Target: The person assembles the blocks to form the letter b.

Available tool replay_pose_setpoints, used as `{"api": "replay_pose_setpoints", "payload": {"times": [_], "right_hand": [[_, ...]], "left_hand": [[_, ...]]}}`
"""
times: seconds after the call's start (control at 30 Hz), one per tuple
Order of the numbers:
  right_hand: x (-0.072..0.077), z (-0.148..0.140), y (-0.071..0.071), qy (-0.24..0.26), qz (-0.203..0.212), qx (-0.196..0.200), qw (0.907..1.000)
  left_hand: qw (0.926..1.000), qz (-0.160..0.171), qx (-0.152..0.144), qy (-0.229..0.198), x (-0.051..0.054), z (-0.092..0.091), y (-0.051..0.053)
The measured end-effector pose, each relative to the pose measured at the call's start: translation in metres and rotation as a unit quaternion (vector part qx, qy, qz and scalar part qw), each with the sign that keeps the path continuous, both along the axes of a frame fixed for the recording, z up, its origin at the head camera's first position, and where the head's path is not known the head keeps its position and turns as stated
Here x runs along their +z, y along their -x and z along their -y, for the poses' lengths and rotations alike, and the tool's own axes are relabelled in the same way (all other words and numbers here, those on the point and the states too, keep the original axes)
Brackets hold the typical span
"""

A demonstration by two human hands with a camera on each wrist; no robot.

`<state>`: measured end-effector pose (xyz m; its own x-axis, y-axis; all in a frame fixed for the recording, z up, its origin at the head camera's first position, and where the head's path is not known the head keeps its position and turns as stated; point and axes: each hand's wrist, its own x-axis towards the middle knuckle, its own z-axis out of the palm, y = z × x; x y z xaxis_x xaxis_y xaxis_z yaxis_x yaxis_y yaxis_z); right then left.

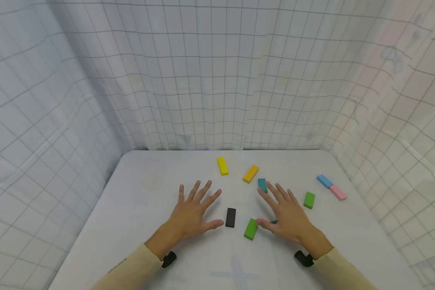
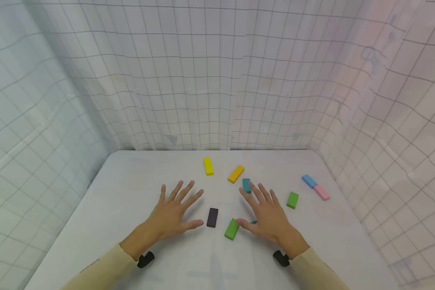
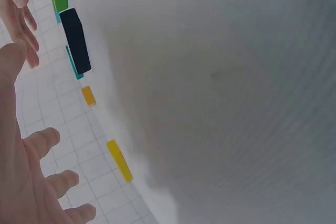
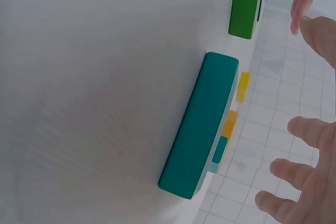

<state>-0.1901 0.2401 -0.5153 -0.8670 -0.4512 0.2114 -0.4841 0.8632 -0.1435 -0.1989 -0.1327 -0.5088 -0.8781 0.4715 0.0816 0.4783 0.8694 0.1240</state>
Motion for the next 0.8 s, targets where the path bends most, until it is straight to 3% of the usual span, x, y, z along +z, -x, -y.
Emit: {"api": "replay_pose_setpoints", "payload": {"times": [0.43, 0.8], "right_hand": [[0.002, 0.010, -0.010, -0.001, 0.025, 0.043, 0.9988], [-0.001, 0.013, -0.018, 0.010, 0.011, 0.082, 0.9965]], "left_hand": [[0.9978, -0.009, -0.066, -0.006, 0.001, -0.011, -0.005], [0.9931, -0.014, -0.116, -0.009, -0.001, -0.018, -0.005]]}}
